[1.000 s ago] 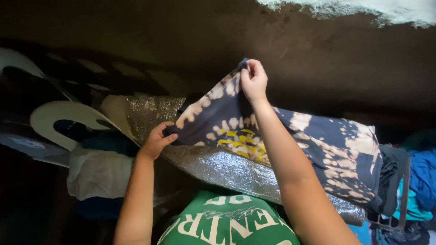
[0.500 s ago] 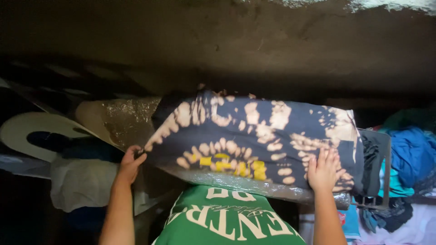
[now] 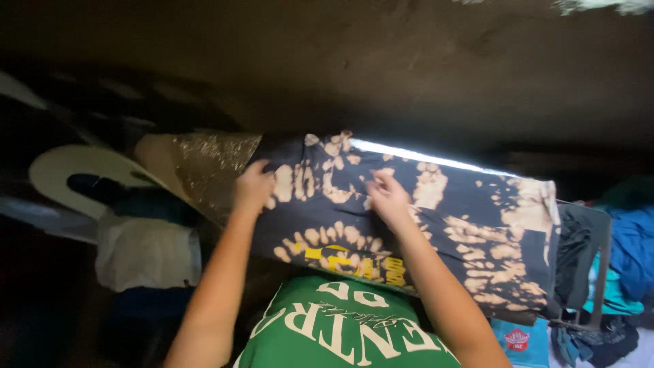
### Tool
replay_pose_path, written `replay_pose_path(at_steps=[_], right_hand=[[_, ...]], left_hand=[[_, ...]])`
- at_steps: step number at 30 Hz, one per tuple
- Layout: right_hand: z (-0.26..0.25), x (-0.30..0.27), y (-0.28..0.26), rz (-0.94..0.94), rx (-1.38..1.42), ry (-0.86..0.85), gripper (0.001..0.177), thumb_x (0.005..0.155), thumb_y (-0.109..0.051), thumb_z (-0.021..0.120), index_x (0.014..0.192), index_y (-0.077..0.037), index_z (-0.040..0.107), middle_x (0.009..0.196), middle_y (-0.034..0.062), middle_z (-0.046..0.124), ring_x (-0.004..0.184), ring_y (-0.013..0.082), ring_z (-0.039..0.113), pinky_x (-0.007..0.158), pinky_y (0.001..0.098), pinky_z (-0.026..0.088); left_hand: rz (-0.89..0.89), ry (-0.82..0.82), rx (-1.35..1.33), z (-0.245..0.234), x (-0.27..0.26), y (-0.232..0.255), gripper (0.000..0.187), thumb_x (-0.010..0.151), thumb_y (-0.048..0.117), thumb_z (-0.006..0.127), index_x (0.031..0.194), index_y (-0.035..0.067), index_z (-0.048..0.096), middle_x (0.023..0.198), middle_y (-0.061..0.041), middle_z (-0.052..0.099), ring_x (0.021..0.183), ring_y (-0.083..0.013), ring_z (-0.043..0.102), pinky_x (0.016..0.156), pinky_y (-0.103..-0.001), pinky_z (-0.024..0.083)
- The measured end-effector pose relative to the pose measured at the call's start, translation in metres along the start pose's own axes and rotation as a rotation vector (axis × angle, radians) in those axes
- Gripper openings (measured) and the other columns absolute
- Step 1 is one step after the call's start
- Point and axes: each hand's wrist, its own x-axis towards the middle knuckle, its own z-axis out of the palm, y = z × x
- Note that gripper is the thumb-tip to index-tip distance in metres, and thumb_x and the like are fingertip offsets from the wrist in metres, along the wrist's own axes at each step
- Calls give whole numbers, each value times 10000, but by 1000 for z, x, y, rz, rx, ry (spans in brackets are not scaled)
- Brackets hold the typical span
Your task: Folding various items of clothing including t-shirts and a hoodie on an ironing board and placing them in piles on a bed.
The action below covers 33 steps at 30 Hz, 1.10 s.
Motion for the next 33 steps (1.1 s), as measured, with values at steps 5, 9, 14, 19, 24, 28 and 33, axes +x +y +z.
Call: replay_pose_path(at_steps=[5, 9, 14, 19, 24, 28, 33], right_hand=[[92, 45, -25, 225, 452, -345, 745, 851, -17, 683, 1521, -117, 372, 956, 35, 642, 659, 154, 581, 521, 324, 506], [108, 50, -14, 297, 343, -348, 718, 848, 80, 598, 1485, -118, 331, 716, 202, 502, 512, 278, 464, 444, 404, 367], [58, -16, -35, -687, -225, -399, 205, 751, 23, 570, 874, -52, 717, 897, 131, 674, 873, 305, 655, 826, 419, 544], [-43, -49, -53, -791, -333, -671, 350, 579, 39, 581, 869, -69, 743, 973, 130, 712, 976, 336, 664, 885, 435, 535], [-189, 3, -35, -399, -907, 137, 360, 720, -16, 612, 998, -149, 798, 1035, 130, 749, 968, 342, 684, 883, 445, 547], [-289, 25, 28, -366, -1118, 571, 497, 810, -176, 713, 1288, -39, 712, 1278, 279, 640, 1119, 493, 586, 856, 547, 441], [-347, 28, 74, 32, -1048, 419, 425, 845, -246, 720, 1252, -123, 730, 1178, 235, 654, 1088, 430, 624, 912, 505, 507]], left_hand=[[172, -109, 157, 85, 72, -28, 585, 752, 335, 802, 1264, 124, 611, 986, -217, 721, 910, -389, 699, 790, -472, 553], [106, -239, -76, 72, 53, -35, 390, 796, 171, 696, 1182, 114, 685, 884, -155, 753, 782, -298, 747, 725, -420, 590], [610, -340, -251, 23, 18, -89, 315, 853, 4, 604, 1158, 4, 682, 1075, -162, 697, 922, -305, 671, 785, -450, 542], [1018, -406, 130, -17, 17, -101, 139, 642, -13, 643, 725, 77, 708, 1114, -184, 717, 974, -328, 668, 819, -414, 555], [574, -67, 162, 5, 87, -85, 140, 900, 112, 600, 966, 85, 721, 1121, -172, 706, 1104, -355, 652, 984, -472, 524], [749, 139, 336, 55, 160, -45, 392, 916, 309, 693, 1177, 15, 696, 1252, -246, 656, 1167, -447, 570, 1007, -542, 458], [182, -309, 456, 100, 199, 15, 608, 1010, 566, 563, 1314, 53, 680, 1422, -238, 598, 1351, -426, 524, 1142, -492, 399]])
